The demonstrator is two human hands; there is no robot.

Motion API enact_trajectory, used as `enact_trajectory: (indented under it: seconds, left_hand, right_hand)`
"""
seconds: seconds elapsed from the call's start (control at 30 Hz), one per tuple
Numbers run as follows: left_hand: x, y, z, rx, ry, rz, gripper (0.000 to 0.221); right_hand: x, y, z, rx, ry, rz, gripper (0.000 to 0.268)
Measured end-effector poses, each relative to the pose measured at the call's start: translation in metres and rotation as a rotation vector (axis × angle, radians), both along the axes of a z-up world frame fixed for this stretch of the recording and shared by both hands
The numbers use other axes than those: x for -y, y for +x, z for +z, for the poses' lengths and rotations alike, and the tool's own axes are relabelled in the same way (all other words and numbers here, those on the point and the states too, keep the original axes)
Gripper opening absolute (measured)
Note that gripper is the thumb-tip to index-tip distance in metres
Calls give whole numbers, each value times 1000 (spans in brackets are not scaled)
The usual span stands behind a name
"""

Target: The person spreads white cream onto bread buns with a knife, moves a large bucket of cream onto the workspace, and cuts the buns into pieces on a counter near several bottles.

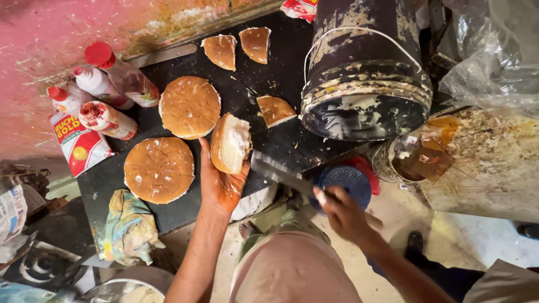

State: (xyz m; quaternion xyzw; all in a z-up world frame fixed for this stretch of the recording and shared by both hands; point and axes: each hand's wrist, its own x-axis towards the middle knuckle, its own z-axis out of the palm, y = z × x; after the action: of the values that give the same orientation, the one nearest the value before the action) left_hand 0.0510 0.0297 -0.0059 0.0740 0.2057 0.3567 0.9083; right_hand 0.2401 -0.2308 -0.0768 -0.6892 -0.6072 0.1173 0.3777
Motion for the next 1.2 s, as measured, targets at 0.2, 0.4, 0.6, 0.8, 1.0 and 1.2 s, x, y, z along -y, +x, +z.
enact_trajectory:
  seconds: [0.2, 0.4, 0.6, 0.8, 1.0, 1.2]
  left_hand:
    - [7, 4, -14, -177, -6, -68, 56]
    - [-4, 4, -15, -302, 9, -10, 51]
    - [0, 4, -16, -149, -9, -24, 50]
    - [1, 8, -17, -268, -25, -63, 51]
    - [-9, 9, -26, -309, -14, -56, 54]
    - [-7, 12, -29, -270, -8, -70, 54]
  right_hand:
    - [-52, 13, 48, -126, 43, 126, 39]
    - [-39, 4, 75, -182, -236, 223, 45]
    - [-46, 27, 64, -119, -137, 122, 44]
    - [-66, 38, 59, -81, -108, 194, 46]
    - [-40, 14, 51, -49, -317, 222, 48]
    - [-44, 21, 50, -96, -13, 106, 34]
